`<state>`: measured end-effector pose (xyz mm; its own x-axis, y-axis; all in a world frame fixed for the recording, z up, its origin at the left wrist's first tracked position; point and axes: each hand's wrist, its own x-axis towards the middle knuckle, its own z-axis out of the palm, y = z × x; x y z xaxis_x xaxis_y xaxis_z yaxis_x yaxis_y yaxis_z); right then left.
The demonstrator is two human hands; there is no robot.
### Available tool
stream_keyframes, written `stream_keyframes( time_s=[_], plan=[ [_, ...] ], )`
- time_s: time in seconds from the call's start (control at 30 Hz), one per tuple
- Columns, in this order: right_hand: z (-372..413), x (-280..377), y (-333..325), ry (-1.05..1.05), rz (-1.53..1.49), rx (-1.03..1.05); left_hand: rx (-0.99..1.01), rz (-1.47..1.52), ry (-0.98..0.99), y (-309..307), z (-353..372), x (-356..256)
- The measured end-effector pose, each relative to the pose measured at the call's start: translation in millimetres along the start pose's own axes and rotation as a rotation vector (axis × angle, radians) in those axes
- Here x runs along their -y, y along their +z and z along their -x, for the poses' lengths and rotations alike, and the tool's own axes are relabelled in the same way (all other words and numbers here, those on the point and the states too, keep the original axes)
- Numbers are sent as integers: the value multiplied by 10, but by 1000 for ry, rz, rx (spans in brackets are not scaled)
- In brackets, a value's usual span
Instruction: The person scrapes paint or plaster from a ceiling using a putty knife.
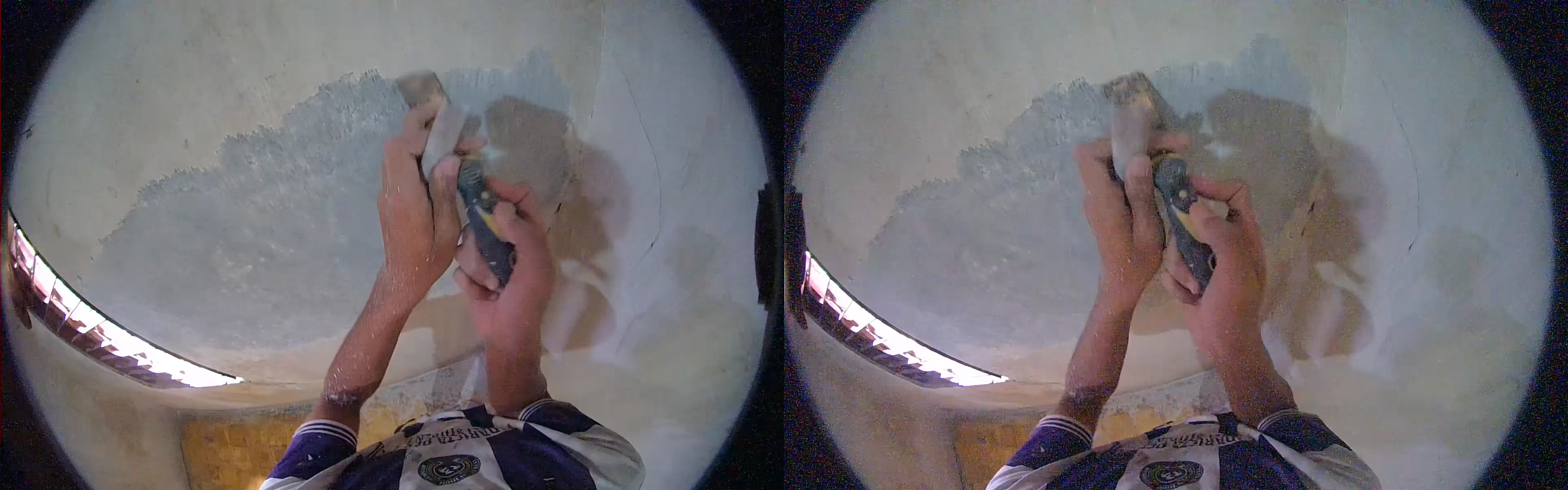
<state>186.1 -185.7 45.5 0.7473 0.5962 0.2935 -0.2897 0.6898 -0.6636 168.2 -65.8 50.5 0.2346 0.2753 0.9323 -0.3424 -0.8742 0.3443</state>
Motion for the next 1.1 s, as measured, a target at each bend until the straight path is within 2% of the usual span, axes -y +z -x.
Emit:
stream_keyframes(
  time_s=[0.07, 0.17, 0.23, 0.33, 0.4, 0.47, 0.57, 0.67, 0.77, 0.87, 1.0, 1.1],
  plan=[
    [-2, 3, 17, -10, -1, 19, -70, 49, 15, 52, -42, -34],
    [-30, -86, 1, -9, 40, -18, -70, -6, 29, 55, 3, 61],
    [-147, -178, 18, -15, 42, -58, -27, 42, -74, 34, -52, 120],
    [-34, -174, -48, -50, 47, -33, 52, -42, -61, -60, 26, -90],
    [41, -74, -59, -29, 37, -15, 3, 9, 24, -7, 88, -58],
    [31, -18, -55, -69, 33, 5, 24, 27, -1, 17, 40, -55],
    [50, 137, 47, -95, -19, 63, -74, 199, -10, 92, -147, -288],
    [54, -17, -140, -9, 198, 18, -23, 14, -74, 58, 140, -66],
    [40, -187, -318, -54, 243, 3, -85, 102, 52, 216, 322, 97],
    [84, -213, -412, -35, 300, 12, -1, 107, -99, 151, 381, 14],
    [116, -201, -713, 88, 345, 90, 20, 249, -60, 187, 544, 95],
    [154, -194, -910, 121, 420, 54, 60, 292, -154, 321, 786, 117]
  ],
)
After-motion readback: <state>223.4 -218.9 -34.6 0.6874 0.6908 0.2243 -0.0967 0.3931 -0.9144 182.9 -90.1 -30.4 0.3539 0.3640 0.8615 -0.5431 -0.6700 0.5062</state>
